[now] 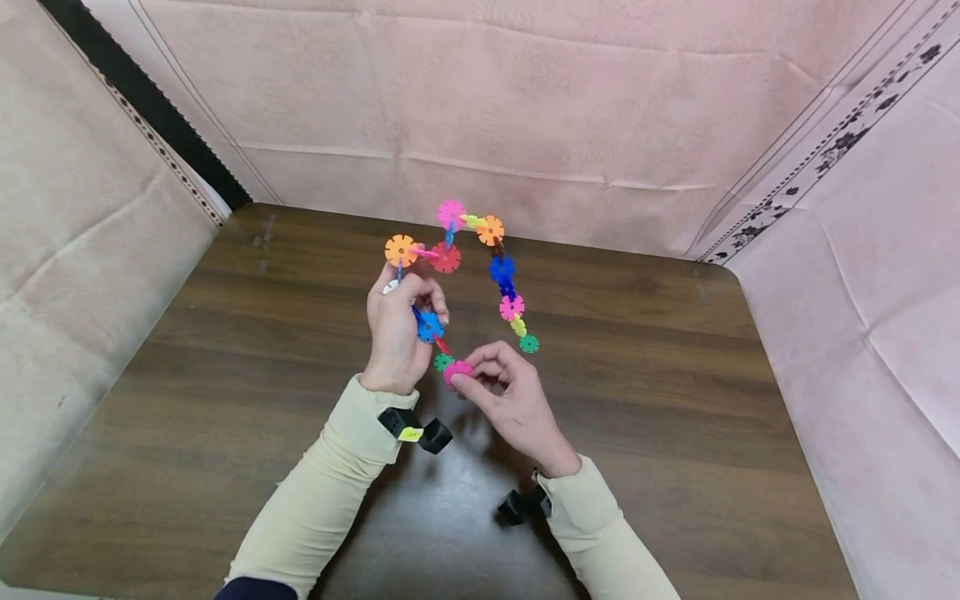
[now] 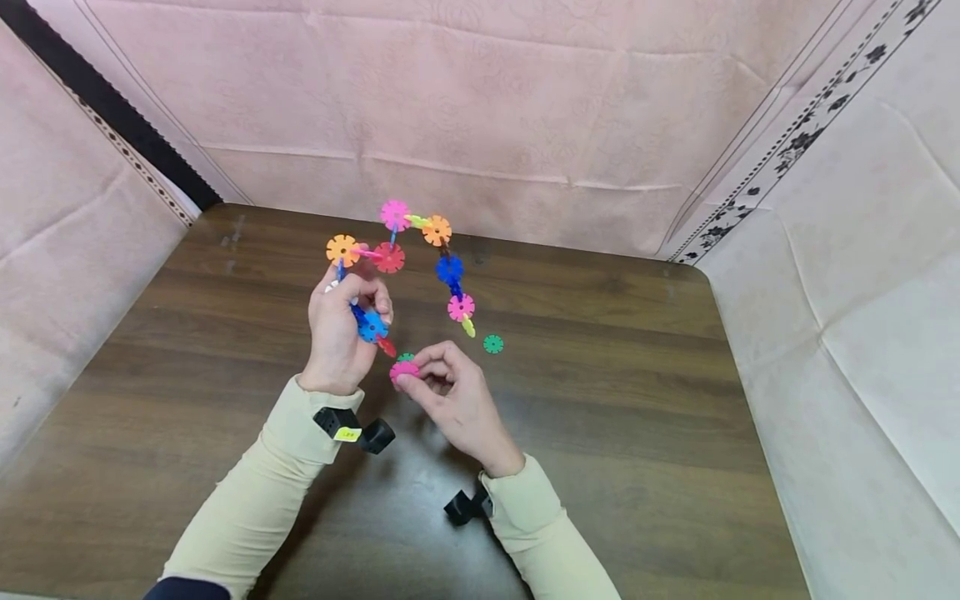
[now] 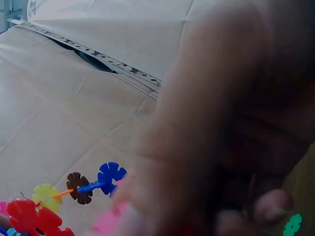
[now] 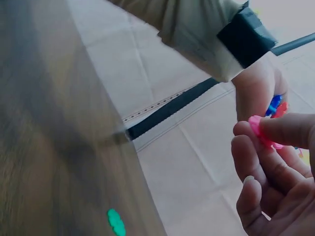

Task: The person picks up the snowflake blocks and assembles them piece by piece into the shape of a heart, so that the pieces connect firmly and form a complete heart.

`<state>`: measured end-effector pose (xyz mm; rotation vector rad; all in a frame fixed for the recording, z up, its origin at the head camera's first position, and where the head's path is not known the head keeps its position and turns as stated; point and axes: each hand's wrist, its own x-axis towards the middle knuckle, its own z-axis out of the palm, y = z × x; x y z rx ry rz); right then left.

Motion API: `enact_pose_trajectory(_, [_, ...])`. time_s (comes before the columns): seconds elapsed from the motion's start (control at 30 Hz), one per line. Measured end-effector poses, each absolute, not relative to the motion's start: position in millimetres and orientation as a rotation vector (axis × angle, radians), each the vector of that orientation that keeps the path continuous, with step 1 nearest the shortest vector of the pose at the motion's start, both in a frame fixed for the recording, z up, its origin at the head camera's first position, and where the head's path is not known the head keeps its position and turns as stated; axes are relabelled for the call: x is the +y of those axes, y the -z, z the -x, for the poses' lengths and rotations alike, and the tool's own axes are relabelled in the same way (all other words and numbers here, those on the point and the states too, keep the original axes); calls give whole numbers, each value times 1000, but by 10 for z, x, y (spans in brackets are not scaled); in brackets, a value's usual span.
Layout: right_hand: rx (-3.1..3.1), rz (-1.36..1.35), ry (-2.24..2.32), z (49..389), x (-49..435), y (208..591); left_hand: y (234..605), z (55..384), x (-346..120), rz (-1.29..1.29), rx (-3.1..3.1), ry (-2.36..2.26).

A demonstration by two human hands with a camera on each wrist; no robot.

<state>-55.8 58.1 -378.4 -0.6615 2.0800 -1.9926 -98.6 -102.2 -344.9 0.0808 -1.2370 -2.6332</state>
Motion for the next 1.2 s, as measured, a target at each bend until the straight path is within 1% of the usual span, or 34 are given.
enact_pose_trajectory(0.33, [1997, 609, 2140, 564, 555, 3752, 3471, 988, -1013, -70, -1238, 2638])
enact_pose_trajectory(0.7, [1954, 597, 2249, 641, 552, 3985, 3472, 972, -992, -50, -1242, 2633])
enact_pose_trajectory(1.2, [1983, 570, 2321, 645, 552, 3962, 3497, 972, -910, -36, -1228, 2603])
